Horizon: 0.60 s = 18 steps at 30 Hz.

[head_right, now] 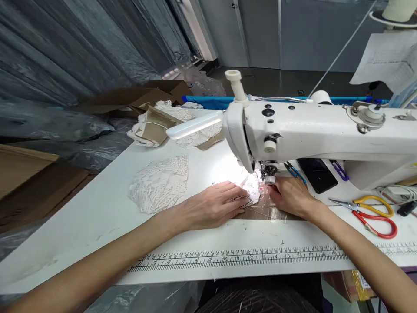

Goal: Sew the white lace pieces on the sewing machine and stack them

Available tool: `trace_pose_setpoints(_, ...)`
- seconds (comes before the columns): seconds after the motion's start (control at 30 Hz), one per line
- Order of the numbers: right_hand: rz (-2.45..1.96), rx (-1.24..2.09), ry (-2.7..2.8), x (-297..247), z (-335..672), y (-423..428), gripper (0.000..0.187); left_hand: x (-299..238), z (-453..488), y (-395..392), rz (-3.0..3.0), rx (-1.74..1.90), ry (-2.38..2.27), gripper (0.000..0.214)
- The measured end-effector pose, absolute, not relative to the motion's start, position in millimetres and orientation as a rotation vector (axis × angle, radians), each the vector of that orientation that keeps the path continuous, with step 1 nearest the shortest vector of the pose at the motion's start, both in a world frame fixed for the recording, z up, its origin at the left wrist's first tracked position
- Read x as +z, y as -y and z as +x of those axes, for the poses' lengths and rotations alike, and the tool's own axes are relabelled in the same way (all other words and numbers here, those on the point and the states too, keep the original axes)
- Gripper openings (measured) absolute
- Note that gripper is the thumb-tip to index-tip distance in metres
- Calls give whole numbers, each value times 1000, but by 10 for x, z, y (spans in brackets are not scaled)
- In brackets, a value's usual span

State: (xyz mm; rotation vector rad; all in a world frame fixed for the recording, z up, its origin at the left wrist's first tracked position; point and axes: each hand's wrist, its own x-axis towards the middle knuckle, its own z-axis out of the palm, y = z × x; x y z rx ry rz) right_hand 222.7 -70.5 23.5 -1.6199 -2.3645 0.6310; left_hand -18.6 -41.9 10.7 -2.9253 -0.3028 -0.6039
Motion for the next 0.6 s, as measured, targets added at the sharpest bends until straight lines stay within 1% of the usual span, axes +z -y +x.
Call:
trace_pose_setpoints(0.07,-1590,474,2545,244,2138,674,28,56,-172,404,-2893,-607,277,27)
trace_pose_setpoints(0.17,-1658,348,2737,242,2009,667,40,6,-141,334,-2885,-714,258,29)
trace_pose_setpoints(0.3,-1726,325,2768,196,1932,685,40,-16,-168,279,-3119,-833,231,18)
trace_pose_setpoints(0.37,-1778,296,2716,157,1921,692,38,-44,-188,270,-3196,-868,221,17)
trace_pose_setpoints(0.43,-1833,260,2649,122,1929,702,38,-80,-193,267,-3179,-911,238,20)
trace_pose_setpoints(0.5,-1841,279,2584,99,1970,716,39,-105,-182,271,-3146,-979,312,22)
trace_pose_setpoints(0.6,-1681,453,2457,82,2087,751,36,-107,-157,292,-3173,-1151,598,20)
